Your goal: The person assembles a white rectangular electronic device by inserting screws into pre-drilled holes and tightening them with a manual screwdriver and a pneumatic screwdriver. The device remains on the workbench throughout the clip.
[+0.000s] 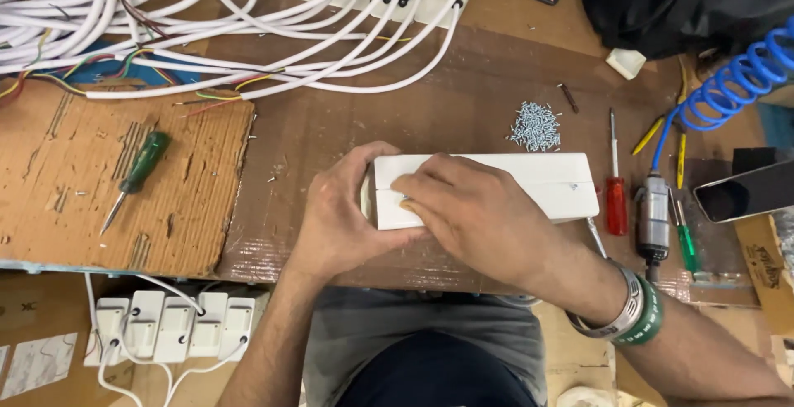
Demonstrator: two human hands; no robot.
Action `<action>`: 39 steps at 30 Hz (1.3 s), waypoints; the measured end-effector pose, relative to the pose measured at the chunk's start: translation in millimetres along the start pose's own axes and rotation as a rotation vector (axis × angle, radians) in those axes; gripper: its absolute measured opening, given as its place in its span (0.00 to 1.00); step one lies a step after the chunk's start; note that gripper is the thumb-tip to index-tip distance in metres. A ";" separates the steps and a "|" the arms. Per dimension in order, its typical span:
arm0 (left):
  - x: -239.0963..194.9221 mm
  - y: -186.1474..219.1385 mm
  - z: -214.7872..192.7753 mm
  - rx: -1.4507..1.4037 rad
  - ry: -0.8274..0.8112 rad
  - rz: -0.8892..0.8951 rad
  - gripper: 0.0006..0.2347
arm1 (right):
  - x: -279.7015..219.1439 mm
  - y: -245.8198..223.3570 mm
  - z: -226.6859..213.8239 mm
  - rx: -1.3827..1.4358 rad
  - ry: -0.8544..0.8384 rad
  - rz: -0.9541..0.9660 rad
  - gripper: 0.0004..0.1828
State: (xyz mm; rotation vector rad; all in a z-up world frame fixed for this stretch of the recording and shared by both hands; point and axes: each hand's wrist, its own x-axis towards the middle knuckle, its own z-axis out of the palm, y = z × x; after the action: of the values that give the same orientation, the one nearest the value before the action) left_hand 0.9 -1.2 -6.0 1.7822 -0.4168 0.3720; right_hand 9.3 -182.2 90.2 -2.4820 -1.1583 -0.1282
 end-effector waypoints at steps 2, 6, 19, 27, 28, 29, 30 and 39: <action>0.2 3.4 -1.1 0.011 -0.010 -0.025 0.35 | -0.8 6.3 1.3 0.030 -0.015 -0.004 0.16; 1.3 6.0 -2.0 0.037 -0.010 -0.058 0.36 | 1.6 13.4 4.1 0.016 -0.045 -0.028 0.13; 2.8 7.1 -1.4 0.057 -0.008 -0.043 0.35 | 3.8 6.4 2.9 0.128 0.057 0.047 0.09; 2.6 6.9 -0.7 0.073 -0.010 -0.069 0.36 | 9.9 15.1 2.4 0.222 0.001 0.034 0.05; 2.6 7.6 -0.7 0.074 -0.009 -0.073 0.36 | 9.1 12.2 4.4 0.225 -0.001 0.033 0.05; 2.5 8.2 -0.6 0.063 -0.005 -0.073 0.36 | 8.2 9.2 6.6 0.223 0.053 0.073 0.04; 2.3 8.6 -0.2 0.051 -0.002 -0.074 0.36 | 6.9 6.4 8.7 0.220 0.108 0.115 0.04; -0.3 10.1 0.1 0.060 0.001 -0.088 0.35 | -3.9 -13.7 26.9 0.254 0.351 0.254 0.02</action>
State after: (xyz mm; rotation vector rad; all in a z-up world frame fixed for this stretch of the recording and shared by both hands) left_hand -4.1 -3.6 2.5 1.8522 -0.3286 0.3262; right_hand -5.8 -166.6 68.9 -2.2418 -0.6661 -0.3100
